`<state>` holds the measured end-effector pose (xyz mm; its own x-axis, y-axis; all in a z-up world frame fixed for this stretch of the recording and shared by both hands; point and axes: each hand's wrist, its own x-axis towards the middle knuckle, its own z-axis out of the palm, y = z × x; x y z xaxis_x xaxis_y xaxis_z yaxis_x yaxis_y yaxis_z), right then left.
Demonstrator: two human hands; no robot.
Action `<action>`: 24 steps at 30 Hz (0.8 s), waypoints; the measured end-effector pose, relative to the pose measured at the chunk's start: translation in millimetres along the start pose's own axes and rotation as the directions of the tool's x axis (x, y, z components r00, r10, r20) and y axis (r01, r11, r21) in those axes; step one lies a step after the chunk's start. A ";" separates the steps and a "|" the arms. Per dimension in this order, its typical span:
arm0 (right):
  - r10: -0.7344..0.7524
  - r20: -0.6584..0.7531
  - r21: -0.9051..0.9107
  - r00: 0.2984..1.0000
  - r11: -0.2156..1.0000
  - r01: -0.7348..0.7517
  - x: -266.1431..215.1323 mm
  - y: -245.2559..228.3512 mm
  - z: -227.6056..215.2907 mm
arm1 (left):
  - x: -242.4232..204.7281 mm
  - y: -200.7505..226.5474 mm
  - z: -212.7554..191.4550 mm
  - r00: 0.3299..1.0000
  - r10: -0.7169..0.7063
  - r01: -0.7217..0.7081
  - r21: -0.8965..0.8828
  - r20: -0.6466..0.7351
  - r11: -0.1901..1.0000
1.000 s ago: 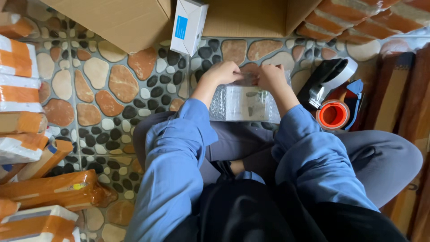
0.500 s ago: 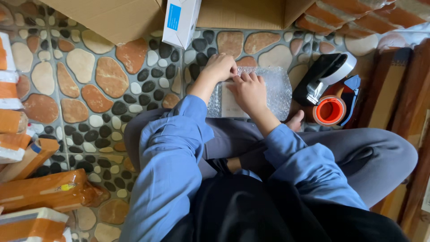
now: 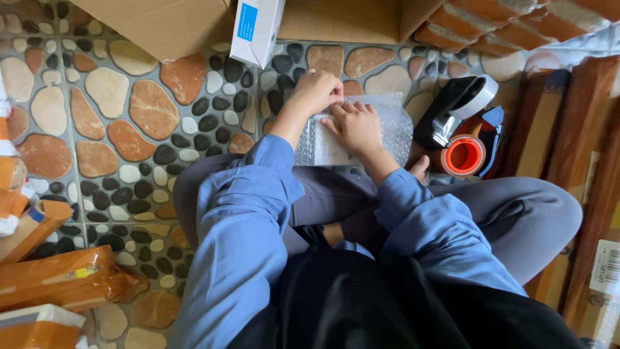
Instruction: The person sits on the floor and wraps small white boxes in bubble wrap. They then use a handheld tape dispenser to seal the wrapped packages and place them into a large cardboard box.
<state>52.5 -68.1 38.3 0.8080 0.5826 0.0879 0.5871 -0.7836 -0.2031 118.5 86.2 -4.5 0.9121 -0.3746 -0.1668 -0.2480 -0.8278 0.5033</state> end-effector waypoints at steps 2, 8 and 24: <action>-0.098 -0.183 -0.076 0.978 0.993 0.085 3.5 -1.5 -15.0 | -6.8 15.6 -23.7 0.977 0.107 -0.106 0.017 -0.183 0.994; -0.130 -0.303 -0.147 0.944 0.985 0.088 -15.8 -17.9 -42.4 | -36.2 51.7 -50.1 0.879 0.252 -0.187 0.192 -0.405 0.963; -0.115 -0.250 -0.117 0.961 0.989 0.088 -73.2 -2.8 0.0 | -108.5 104.7 -50.8 0.990 0.083 -0.079 0.043 -0.112 0.996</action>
<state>-8.3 -108.5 32.5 0.7217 0.5965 0.3514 0.6576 -0.7492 -0.0788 10.2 61.4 109.3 0.9191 -0.3930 -0.0282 -0.3329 -0.8130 0.4777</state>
